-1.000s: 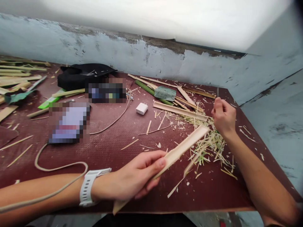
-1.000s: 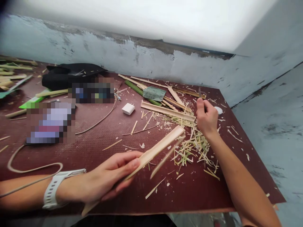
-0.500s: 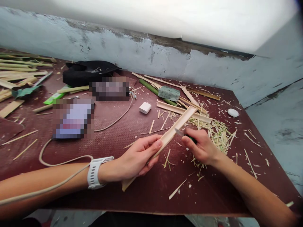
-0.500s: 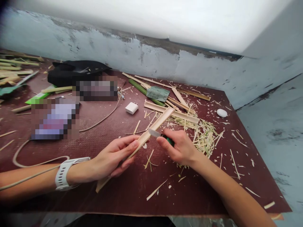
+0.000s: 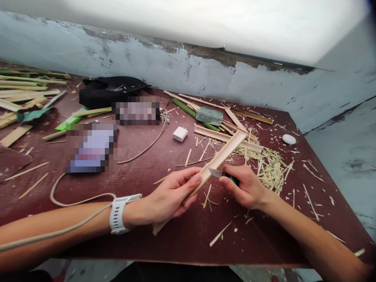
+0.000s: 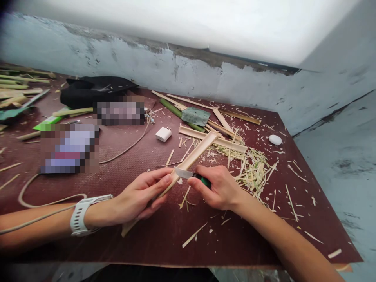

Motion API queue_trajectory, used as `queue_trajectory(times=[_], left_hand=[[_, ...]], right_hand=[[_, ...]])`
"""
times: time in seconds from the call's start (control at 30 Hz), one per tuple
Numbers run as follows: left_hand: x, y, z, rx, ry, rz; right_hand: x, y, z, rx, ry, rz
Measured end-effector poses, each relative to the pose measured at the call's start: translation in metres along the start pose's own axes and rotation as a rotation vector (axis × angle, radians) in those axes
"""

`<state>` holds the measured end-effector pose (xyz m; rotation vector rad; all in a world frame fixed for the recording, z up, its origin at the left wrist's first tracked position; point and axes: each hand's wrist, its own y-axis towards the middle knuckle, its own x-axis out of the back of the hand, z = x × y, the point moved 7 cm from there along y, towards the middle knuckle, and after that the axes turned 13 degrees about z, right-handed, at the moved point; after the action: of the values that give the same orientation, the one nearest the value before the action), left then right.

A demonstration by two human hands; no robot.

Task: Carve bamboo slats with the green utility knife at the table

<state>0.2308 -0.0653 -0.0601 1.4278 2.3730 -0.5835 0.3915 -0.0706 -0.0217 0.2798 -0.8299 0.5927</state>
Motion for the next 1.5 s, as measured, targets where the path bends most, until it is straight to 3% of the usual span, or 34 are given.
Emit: queue_trajectory(times=[0.4,0.53,0.63,0.7,0.9,1.17,1.3,1.5], left_hand=[[0.006,0.010,-0.004,-0.011,-0.075,-0.005],[0.000,0.004,0.002,0.042,-0.098,0.010],[-0.008,-0.001,0.012,0.122,-0.056,0.079],[-0.008,-0.001,0.014,0.123,-0.042,0.083],[0.003,0.003,0.010,0.084,-0.021,0.006],[0.004,0.001,0.005,0.029,-0.001,-0.019],[0.003,-0.001,0.006,0.034,0.005,-0.021],[0.002,-0.003,0.009,0.036,0.042,-0.019]], right_hand=[[0.018,0.002,0.003,-0.076,-0.529,-0.325],[0.059,-0.009,-0.028,-0.193,-0.418,-0.480],[0.101,-0.037,-0.055,-0.388,-0.326,-0.755],[0.110,-0.044,-0.060,-0.407,-0.282,-0.804],[0.071,-0.024,-0.039,-0.246,-0.116,-0.555],[0.019,-0.005,-0.010,-0.039,-0.026,-0.182],[0.006,-0.003,-0.002,-0.007,-0.058,-0.118],[0.005,-0.004,-0.003,-0.010,-0.072,-0.128]])
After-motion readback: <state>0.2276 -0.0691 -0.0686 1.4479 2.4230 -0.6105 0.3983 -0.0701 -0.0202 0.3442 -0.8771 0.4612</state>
